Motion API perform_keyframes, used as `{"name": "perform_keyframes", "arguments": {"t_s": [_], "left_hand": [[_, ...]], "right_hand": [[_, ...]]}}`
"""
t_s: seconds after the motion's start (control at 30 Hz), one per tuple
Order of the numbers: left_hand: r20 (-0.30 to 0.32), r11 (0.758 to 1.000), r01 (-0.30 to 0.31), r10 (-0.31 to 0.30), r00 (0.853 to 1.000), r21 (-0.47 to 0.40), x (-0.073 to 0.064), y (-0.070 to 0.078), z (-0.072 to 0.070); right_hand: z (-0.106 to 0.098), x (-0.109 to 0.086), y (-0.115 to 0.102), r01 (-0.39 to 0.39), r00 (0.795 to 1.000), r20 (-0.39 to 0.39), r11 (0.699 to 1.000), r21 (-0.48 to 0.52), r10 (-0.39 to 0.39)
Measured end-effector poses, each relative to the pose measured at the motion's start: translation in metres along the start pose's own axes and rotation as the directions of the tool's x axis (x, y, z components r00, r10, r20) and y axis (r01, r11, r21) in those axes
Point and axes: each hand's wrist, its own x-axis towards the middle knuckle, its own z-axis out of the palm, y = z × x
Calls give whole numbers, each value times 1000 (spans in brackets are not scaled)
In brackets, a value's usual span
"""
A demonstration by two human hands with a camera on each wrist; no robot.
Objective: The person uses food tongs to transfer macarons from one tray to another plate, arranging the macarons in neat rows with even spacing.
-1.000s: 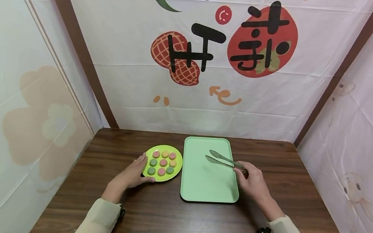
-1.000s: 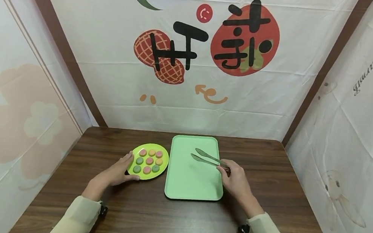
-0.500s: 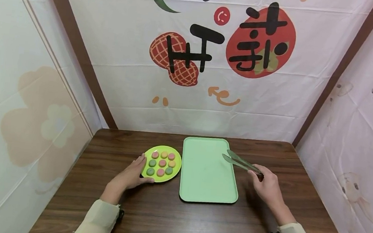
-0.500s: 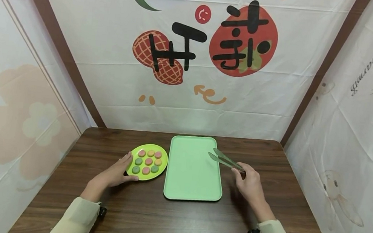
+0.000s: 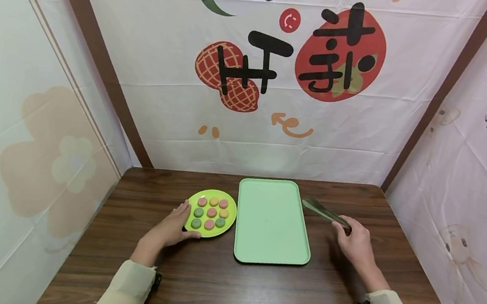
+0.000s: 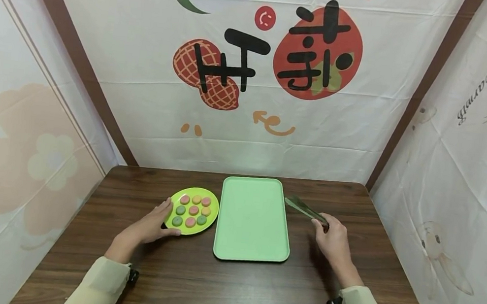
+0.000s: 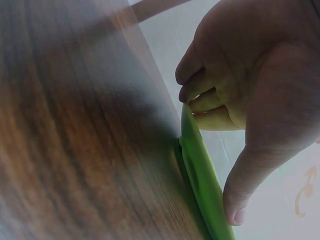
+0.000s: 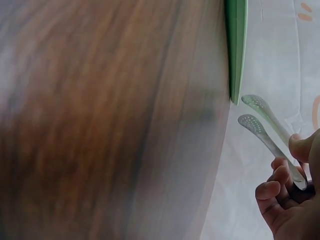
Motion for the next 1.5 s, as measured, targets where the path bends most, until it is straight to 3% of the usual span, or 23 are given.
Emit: {"name": "perform_keyframes", "arguments": {"t_s": [0.53, 0.83, 1.0, 1.3, 1.5], "left_hand": [[0, 1000, -6, 6, 1000, 4, 1, -1, -3], [-36, 999, -15, 16, 999, 48, -1, 0, -1], [-83, 995, -43, 51, 995, 94, -4, 1, -3], [-158, 990, -24, 46, 986, 139, -9, -1, -1], [-199, 989, -21, 51, 979, 149, -12, -2, 0]], "right_hand": [[-1, 3, -1, -116, 990, 72, 991, -66, 121], [2, -1, -9, -204, 955, 189, 968, -148, 230], [4, -4, -10, -193, 940, 244, 962, -191, 237], [10, -7, -12, -154, 930, 288, 954, -256, 228], [12, -8, -15, -164, 911, 321, 941, -296, 260]]}}
